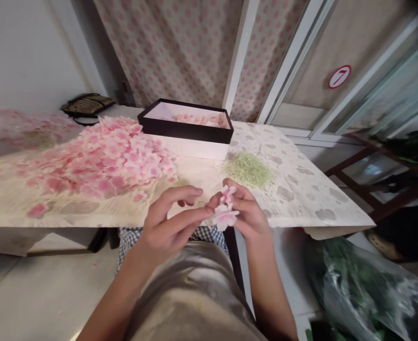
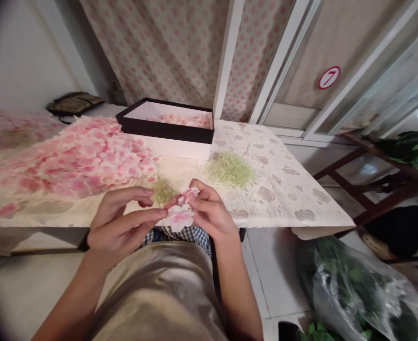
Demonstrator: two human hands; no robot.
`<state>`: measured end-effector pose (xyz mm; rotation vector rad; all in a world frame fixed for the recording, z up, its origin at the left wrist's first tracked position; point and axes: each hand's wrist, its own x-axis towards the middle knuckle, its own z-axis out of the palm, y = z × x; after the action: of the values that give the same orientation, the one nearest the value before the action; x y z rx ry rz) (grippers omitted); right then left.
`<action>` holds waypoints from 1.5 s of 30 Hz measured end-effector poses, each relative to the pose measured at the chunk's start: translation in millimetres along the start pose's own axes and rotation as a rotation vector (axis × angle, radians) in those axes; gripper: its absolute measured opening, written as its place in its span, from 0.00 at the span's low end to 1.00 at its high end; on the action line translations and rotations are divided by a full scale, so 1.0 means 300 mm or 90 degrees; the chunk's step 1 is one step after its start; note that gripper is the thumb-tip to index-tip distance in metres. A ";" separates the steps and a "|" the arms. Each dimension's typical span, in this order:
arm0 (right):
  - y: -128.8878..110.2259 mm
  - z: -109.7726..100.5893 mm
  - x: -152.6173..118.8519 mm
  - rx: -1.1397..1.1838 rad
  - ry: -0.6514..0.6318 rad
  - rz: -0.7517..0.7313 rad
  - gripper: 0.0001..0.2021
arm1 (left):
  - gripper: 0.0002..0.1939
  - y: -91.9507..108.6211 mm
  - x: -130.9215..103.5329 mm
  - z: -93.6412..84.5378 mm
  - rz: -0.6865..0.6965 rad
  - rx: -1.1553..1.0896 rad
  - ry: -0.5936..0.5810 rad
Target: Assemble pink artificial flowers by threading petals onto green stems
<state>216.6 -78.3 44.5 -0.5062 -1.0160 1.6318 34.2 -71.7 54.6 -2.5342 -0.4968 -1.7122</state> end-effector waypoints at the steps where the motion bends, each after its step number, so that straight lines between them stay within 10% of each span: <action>1: 0.005 0.000 0.006 0.007 0.006 0.004 0.18 | 0.14 0.004 0.004 0.000 -0.012 -0.001 -0.020; 11: -0.027 -0.056 -0.022 -0.108 -0.172 -0.083 0.11 | 0.04 0.078 -0.005 -0.021 -0.351 -0.276 -0.082; 16: -0.087 -0.031 -0.083 -0.258 -0.257 -0.187 0.05 | 0.05 0.095 0.020 -0.036 -0.292 -0.215 -0.146; 25: -0.092 0.083 -0.138 -0.424 -0.156 -0.304 0.05 | 0.11 0.127 0.037 -0.071 -0.177 -0.179 -0.204; 45: -0.073 0.069 -0.128 -0.434 -0.252 -0.256 0.02 | 0.06 0.151 0.059 -0.082 -0.187 -0.255 -0.333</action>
<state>225.2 -120.7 67.2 -0.3867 -1.8592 1.0153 31.1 -115.7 86.6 -3.3730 -0.6259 -1.3012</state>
